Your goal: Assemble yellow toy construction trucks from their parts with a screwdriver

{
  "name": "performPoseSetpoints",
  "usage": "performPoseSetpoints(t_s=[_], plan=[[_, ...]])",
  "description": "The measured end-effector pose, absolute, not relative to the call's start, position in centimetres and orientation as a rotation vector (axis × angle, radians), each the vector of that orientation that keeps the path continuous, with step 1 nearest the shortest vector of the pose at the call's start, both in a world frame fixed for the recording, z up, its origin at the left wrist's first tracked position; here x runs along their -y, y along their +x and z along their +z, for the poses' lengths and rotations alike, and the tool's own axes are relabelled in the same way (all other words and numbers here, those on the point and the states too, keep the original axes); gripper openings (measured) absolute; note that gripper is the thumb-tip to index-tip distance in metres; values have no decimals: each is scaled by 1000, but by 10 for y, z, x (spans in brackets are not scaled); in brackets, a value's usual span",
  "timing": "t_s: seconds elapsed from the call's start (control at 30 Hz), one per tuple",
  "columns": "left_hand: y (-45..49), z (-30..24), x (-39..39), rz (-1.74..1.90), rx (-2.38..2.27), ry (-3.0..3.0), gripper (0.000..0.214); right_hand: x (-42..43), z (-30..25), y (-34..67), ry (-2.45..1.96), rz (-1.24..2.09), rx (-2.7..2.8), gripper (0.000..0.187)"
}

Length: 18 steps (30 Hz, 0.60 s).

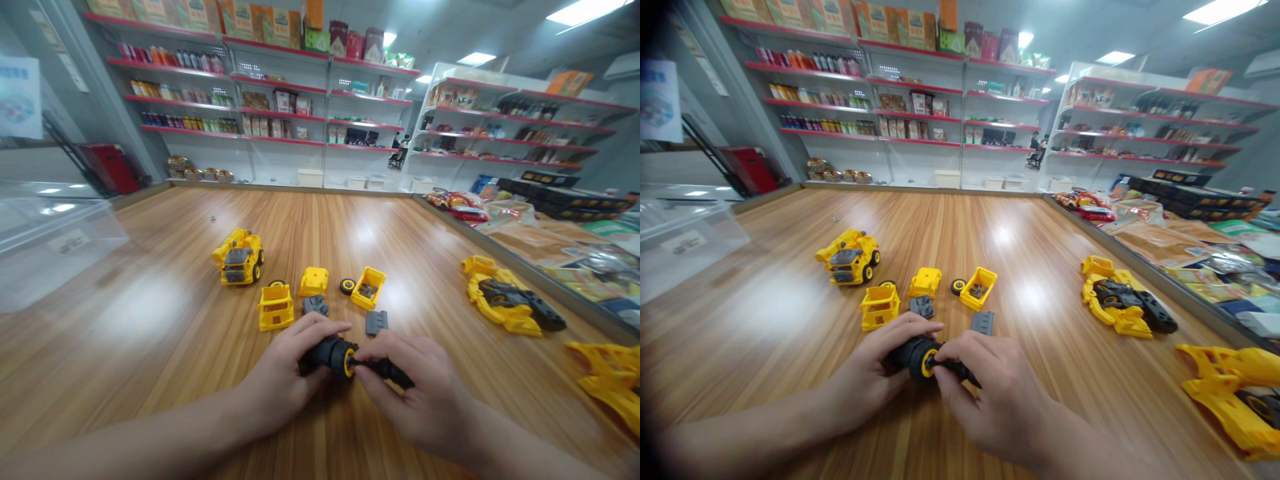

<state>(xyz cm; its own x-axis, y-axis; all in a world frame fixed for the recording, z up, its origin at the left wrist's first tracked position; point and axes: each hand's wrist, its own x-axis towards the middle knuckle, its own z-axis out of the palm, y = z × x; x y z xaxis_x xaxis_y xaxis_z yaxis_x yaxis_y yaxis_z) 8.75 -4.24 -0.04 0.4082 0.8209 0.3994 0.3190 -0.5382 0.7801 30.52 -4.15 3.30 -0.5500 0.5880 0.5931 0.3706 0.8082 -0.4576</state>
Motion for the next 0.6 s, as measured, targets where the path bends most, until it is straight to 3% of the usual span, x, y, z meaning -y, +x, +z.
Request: performPoseSetpoints(t_s=[0.6], plan=[[86, 8, 45, 1122, -746, 2186, 49, 42, 37, 309, -705, 418, 2282, 15]])
